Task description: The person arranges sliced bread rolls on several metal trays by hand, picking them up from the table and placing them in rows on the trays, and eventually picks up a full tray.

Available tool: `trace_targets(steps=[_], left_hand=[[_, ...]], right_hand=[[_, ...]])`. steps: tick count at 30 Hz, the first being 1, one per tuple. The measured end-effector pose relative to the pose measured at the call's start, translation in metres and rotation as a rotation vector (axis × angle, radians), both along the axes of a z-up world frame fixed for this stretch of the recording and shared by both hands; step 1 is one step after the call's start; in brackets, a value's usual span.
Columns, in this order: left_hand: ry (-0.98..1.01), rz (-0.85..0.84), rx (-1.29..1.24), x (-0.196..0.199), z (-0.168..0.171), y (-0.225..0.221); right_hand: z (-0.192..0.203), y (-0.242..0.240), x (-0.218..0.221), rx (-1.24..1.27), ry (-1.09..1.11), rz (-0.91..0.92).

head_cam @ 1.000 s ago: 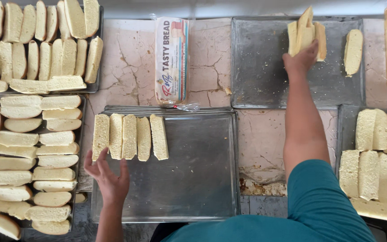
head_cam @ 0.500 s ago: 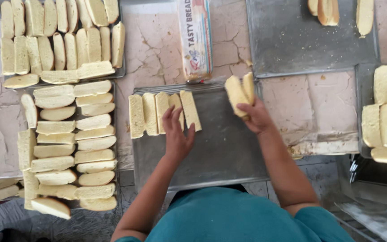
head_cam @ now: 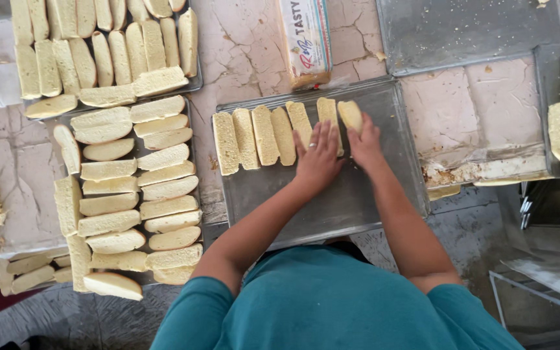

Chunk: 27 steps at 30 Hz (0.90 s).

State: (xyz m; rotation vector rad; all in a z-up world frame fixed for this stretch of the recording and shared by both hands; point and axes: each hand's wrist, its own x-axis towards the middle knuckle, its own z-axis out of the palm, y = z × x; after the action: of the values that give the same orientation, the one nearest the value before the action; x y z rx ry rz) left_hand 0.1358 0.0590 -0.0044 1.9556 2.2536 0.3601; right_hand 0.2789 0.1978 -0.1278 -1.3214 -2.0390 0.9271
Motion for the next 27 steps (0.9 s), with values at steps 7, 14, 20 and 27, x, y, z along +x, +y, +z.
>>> trace_targets(steps=[7, 14, 20, 27], left_hand=[[0.123, -0.025, -0.034, -0.004, -0.024, 0.035], [0.121, 0.120, -0.073, -0.005, -0.032, 0.023], [-0.029, 0.064, -0.040, -0.004, -0.006, 0.024], [0.062, 0.210, -0.064, 0.021, 0.001, 0.043]], right_hand=[[0.022, 0.015, 0.003, 0.300, -0.119, 0.018], [0.041, -0.006, -0.038, 0.231, -0.093, 0.143], [0.084, 0.000, -0.030, 0.044, -0.075, 0.184], [0.074, 0.198, 0.027, -0.188, 0.354, 0.207]])
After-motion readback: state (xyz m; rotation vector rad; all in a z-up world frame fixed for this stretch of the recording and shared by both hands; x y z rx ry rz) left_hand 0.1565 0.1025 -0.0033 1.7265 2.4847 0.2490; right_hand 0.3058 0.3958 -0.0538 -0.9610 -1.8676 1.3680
